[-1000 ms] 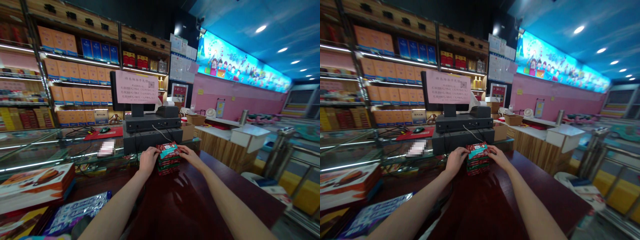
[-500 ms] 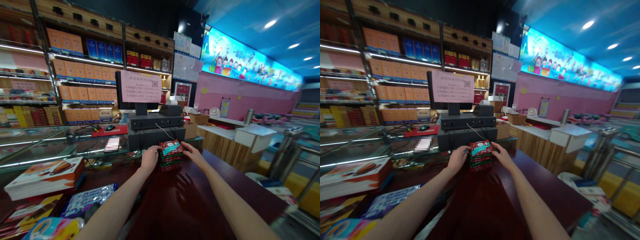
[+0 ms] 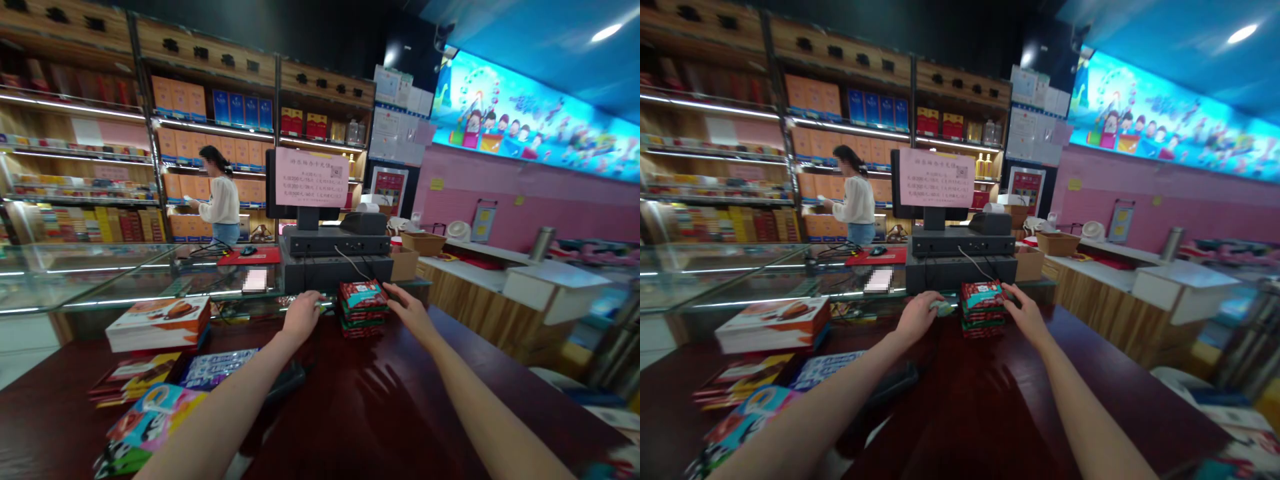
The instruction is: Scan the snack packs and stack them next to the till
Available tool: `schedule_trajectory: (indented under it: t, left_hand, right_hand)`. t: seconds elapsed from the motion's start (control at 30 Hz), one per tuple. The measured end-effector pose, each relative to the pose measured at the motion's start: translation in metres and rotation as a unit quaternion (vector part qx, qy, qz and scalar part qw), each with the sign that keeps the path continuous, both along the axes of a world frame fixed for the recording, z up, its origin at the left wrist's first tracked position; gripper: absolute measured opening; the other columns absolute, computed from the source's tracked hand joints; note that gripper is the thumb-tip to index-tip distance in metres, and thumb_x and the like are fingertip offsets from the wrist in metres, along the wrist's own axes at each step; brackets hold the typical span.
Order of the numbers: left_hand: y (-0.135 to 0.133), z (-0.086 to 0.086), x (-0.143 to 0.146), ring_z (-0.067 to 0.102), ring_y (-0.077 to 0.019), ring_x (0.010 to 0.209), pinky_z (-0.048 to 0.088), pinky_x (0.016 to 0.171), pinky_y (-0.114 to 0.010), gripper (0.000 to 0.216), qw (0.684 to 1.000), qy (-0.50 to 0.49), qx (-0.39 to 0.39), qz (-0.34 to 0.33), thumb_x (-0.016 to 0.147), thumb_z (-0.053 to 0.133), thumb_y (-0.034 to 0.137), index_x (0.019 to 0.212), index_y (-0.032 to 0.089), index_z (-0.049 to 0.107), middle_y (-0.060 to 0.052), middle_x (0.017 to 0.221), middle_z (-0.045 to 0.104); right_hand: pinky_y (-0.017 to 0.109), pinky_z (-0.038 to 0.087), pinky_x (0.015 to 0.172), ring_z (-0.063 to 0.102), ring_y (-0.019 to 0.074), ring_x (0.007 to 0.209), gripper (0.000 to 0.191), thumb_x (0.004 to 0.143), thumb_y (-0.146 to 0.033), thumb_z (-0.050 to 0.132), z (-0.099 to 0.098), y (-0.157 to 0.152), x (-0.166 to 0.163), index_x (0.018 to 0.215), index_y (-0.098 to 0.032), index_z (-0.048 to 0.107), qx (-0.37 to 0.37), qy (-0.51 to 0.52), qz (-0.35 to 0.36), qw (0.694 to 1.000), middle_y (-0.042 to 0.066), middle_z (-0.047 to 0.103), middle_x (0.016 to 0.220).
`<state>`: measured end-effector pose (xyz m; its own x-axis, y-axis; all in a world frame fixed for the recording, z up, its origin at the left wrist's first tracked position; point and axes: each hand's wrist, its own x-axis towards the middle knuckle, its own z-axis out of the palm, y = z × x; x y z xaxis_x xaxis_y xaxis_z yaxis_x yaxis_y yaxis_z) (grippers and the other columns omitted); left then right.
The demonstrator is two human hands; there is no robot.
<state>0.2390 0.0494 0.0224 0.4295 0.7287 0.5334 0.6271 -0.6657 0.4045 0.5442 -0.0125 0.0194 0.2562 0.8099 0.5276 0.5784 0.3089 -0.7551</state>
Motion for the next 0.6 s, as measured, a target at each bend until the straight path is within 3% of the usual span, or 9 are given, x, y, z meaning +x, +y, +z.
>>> schedule_trajectory:
  t: [0.33, 0.6]
  left_hand:
    - [-0.005, -0.003, -0.053, 0.062, -0.0192, 0.114, 0.044, 0.106, -0.033, 0.032, 1.000, 0.003, 0.001, 0.026, 0.085, 0.053, 0.006, 0.107, 0.022, 0.070, -0.005, 0.120, 0.070]
    - [-0.012, -0.002, -0.100, 0.061, -0.0193, 0.116, 0.045, 0.105, -0.035, 0.034, 0.998, 0.000, -0.002, 0.058, 0.084, 0.053, 0.007, 0.107, 0.024, 0.071, -0.003, 0.121, 0.070]
  right_hand:
    - [0.047, 0.028, 0.121, 0.042, 0.0292, 0.143, 0.050, 0.081, -0.043, 0.063, 0.011, -0.012, -0.050, 0.128, -0.024, 0.068, 0.020, -0.021, 0.038, 0.999, 0.008, 0.057, 0.146]
    - [0.048, 0.030, 0.120, 0.048, 0.0293, 0.138, 0.045, 0.082, -0.041, 0.062, 0.011, -0.009, -0.096, 0.124, -0.028, 0.070, 0.024, -0.039, 0.087, 0.995, 0.005, 0.064, 0.137]
